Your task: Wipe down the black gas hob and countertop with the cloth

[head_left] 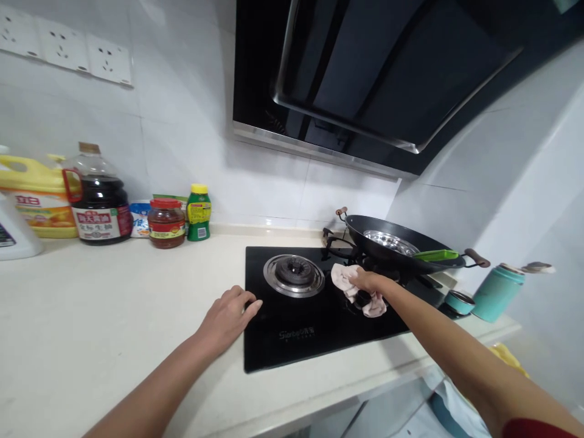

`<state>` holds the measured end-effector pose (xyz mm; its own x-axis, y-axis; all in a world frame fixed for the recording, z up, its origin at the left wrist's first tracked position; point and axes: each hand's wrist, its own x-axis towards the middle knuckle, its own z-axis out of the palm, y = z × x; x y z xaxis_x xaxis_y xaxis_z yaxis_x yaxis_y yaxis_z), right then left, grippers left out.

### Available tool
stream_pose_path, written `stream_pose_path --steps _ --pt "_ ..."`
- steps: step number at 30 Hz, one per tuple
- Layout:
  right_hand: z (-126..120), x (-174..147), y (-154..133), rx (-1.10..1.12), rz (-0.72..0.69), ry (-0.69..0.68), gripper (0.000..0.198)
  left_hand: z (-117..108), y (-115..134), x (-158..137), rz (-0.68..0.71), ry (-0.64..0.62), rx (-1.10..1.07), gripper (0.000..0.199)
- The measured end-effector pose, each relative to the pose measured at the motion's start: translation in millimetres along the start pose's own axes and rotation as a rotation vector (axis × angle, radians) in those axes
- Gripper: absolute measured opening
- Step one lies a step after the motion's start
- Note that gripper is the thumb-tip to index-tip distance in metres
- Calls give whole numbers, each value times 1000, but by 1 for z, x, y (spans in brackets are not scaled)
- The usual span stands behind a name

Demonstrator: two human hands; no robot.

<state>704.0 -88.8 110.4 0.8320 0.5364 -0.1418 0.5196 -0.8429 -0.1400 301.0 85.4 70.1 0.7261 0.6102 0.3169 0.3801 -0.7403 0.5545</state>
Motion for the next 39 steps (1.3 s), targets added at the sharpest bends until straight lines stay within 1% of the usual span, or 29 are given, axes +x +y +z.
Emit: stream_pose_path --steps 3,7,11,14,18,21,25,31,35,37,39 --pt "4 8 -7 -48 -11 -8 65 2 4 0 12 -21 -30 45" --pt "7 13 -27 -113 -45 34 66 3 3 2 10 -3 -34 45" --pt "10 2 -51 -149 -167 54 56 -3 -1 3 -16 33 -37 44" --pt "14 -19 -62 -168 -309 71 50 -8 0 3 -31 37 -33 45" --pt "25 -59 -69 -177 -483 122 46 -8 1 3 -38 14 -24 47" --pt "34 -86 -74 -154 -563 175 45 -6 -1 5 -24 12 -28 49" --pt "47 -115 -86 -96 -627 216 50 -7 -7 7 -24 33 -43 52" --pt "58 -153 -124 -2 -800 202 56 -12 -8 11 -116 130 -134 51" --pt "64 -175 -150 64 -914 162 60 -14 -10 12 -135 136 -138 56" --pt "67 -187 -157 94 -994 144 62 -14 -12 12 -136 139 -141 57" --pt "71 -199 -157 114 -1072 127 59 -14 -14 12 -131 139 -145 57"
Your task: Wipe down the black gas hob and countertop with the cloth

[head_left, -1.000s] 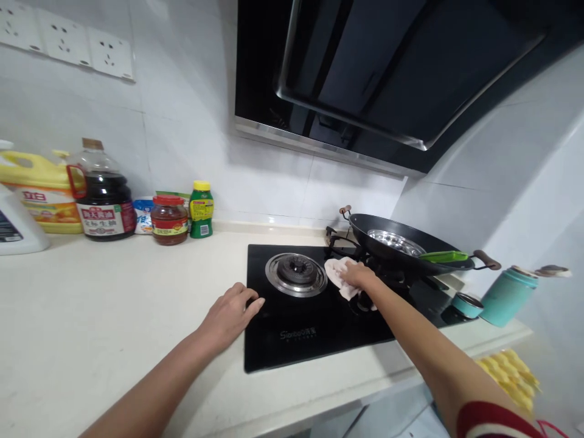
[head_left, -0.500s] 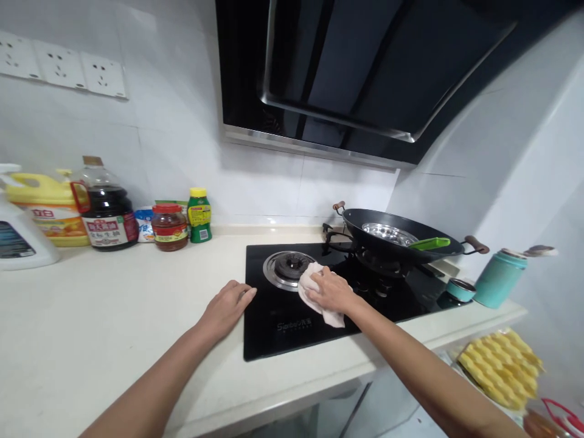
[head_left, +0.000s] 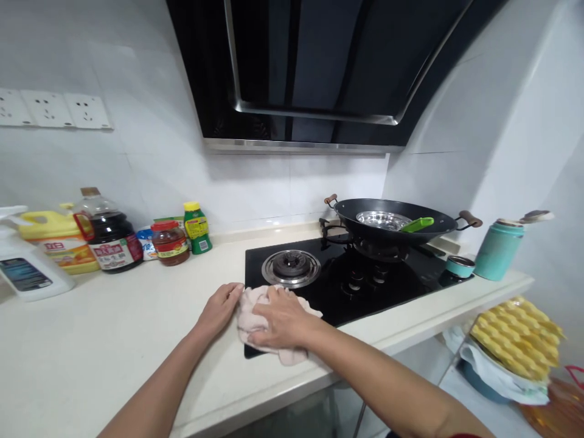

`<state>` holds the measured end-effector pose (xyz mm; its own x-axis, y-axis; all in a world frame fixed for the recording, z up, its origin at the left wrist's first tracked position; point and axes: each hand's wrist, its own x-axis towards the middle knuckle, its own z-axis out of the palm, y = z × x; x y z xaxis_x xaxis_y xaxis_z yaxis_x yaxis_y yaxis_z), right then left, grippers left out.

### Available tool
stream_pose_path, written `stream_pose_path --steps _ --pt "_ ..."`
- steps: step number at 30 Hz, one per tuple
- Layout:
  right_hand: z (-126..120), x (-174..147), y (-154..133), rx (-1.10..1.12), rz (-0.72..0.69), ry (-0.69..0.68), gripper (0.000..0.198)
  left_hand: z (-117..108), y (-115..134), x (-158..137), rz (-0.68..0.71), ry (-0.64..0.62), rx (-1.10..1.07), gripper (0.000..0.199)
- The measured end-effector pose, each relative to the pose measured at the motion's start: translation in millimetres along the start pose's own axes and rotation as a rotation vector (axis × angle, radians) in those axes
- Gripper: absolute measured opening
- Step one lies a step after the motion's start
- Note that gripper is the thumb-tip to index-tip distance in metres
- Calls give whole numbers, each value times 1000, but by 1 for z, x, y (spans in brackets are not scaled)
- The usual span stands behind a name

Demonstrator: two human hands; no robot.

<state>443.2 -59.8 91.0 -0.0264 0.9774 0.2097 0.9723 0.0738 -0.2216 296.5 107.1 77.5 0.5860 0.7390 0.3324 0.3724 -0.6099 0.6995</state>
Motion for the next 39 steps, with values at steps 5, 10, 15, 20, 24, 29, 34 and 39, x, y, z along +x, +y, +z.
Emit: stream_pose_path --steps 5,10,15,20,24,29,34,39 --pt "0 -35 -6 32 -136 31 36 0 0 0 9 -16 -6 57" --pt "-12 -86 9 100 -126 41 28 -1 2 -2 35 -58 22 56" --pt "-29 -139 29 153 61 59 26 -1 4 -4 27 -84 27 55" --pt "-45 -180 59 235 239 126 29 2 2 -4 57 -109 42 54" --pt "-56 -201 107 309 487 315 24 3 -1 -3 89 -117 66 55" --pt "-70 -188 177 444 789 758 43 3 0 -3 124 -117 85 55" --pt "-66 -131 209 493 774 665 48 2 2 -3 124 -98 86 53" --pt "-59 -100 218 422 814 554 44 0 0 -2 123 -130 102 55"
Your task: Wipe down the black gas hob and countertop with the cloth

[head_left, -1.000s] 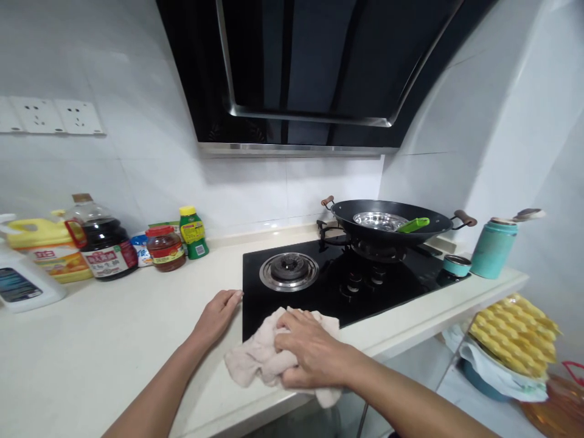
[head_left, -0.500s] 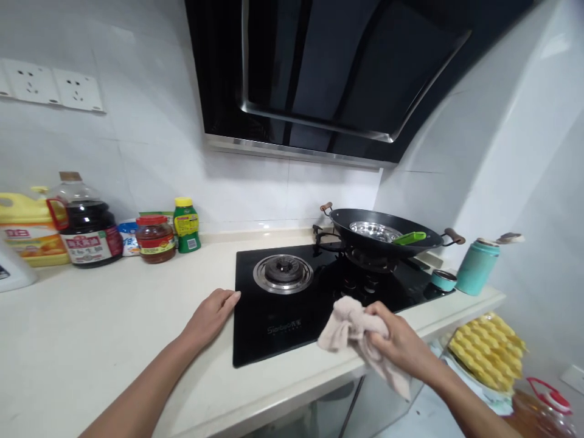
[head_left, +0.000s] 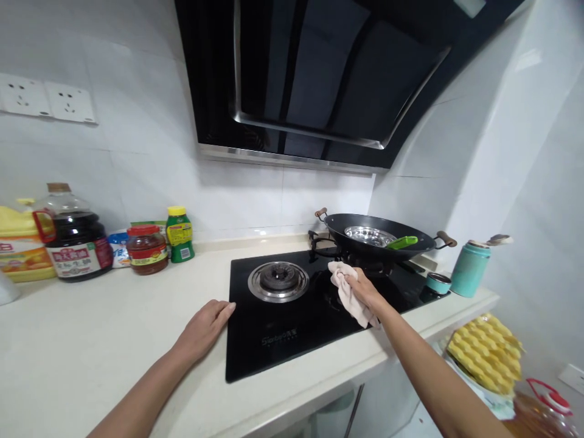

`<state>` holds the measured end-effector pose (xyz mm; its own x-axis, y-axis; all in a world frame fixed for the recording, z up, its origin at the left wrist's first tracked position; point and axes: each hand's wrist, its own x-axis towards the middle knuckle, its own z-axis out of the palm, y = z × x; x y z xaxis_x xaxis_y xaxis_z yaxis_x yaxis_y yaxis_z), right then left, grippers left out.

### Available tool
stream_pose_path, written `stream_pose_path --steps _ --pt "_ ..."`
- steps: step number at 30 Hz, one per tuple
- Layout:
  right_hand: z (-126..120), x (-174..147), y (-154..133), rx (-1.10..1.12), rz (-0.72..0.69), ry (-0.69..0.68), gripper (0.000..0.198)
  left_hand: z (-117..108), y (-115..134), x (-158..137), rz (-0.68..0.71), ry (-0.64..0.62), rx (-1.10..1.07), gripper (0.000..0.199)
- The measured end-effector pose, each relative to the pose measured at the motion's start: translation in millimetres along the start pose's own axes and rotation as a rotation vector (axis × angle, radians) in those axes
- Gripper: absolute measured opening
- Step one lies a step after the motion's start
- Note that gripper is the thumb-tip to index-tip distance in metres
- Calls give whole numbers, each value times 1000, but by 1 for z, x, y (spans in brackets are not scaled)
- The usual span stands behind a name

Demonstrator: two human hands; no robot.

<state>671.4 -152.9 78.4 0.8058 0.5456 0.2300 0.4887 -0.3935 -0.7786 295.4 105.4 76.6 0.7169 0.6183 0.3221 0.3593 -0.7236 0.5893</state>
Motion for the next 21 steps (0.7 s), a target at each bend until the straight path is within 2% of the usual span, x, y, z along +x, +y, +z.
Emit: stream_pose_path --steps 3,7,10,13,16,19,21 --pt "-8 -10 3 -62 -9 -16 41 1 -1 0 7 -14 -4 55" --pt "-23 -51 9 -127 -43 -22 38 3 2 -1 14 -1 -19 55" --pt "-36 -85 17 -129 -134 -64 34 3 5 -3 29 -2 -3 53" --pt "-57 -104 32 -87 -219 -102 36 4 5 -3 38 -10 11 53" --pt "-85 -95 52 -66 -169 29 41 5 2 -3 40 -24 15 53" --pt "-106 -64 70 -68 -91 210 45 6 -1 -3 44 -22 5 53" --pt "-110 -39 76 -93 -73 237 45 6 -2 -2 47 -20 1 54"
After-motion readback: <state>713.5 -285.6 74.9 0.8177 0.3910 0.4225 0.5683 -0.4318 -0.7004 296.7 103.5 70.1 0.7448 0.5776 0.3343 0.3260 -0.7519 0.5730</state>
